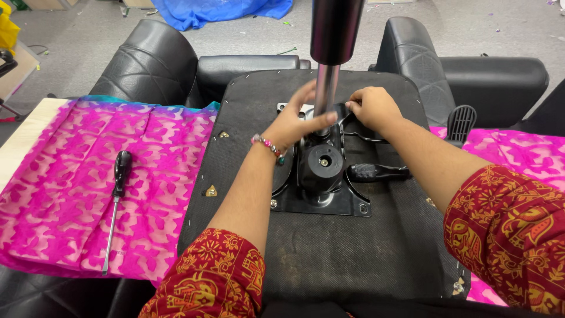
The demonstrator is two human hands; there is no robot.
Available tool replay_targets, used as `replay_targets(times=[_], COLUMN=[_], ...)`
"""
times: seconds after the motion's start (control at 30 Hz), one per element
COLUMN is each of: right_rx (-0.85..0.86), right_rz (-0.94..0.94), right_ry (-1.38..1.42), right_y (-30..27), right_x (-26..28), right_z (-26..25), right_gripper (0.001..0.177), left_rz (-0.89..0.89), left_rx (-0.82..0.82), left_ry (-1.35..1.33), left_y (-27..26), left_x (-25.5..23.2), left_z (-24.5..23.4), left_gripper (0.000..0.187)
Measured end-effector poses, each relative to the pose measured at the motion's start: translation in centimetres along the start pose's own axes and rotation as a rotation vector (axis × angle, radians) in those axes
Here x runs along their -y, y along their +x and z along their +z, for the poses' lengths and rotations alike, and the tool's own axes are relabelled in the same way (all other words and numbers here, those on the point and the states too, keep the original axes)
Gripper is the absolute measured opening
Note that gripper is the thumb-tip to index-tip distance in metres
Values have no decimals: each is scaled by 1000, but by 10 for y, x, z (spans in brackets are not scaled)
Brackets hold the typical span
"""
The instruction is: The person uses a screwdriver to tighten screws on the underside of an office chair, securing the gas lift and base plate to the seat. The person works on multiple screw locations around the central mechanism.
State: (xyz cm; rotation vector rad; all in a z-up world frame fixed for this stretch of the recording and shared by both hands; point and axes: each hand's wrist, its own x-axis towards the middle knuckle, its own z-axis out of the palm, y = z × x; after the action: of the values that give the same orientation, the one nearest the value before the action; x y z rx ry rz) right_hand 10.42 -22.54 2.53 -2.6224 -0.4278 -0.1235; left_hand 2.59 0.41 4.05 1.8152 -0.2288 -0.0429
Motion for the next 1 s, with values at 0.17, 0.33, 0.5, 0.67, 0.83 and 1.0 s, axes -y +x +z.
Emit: replay_targets(times=[0.17,0.33,0.5,0.67,0.83,1.0], right_rx=[-1,-20,-29,-29,-25,-11], right_rz=[-41,-89,-78,-73,-57,-24], right_ry=[16,26,28,23,37,57], right_y=[-1,0,-1,-1,-1,-4], right_x=[-6,-5,-4,-2,1,4], right_z=[1,2,3,2,0,-3], right_gripper=[25,23,21,21,20,20], left_rz=[266,253,269,252,231,215], left_rx=[-16,-92,-192,-207,-236,-274], left_ry=[-447,-536,-524,-549,-561,-568], left_y=[12,14,7,5,4,3], left_x=[-47,-74,-77,-79,-82,-83], left_z=[7,19,28,29,31,35], left_gripper=[117,89,85,86,89,93])
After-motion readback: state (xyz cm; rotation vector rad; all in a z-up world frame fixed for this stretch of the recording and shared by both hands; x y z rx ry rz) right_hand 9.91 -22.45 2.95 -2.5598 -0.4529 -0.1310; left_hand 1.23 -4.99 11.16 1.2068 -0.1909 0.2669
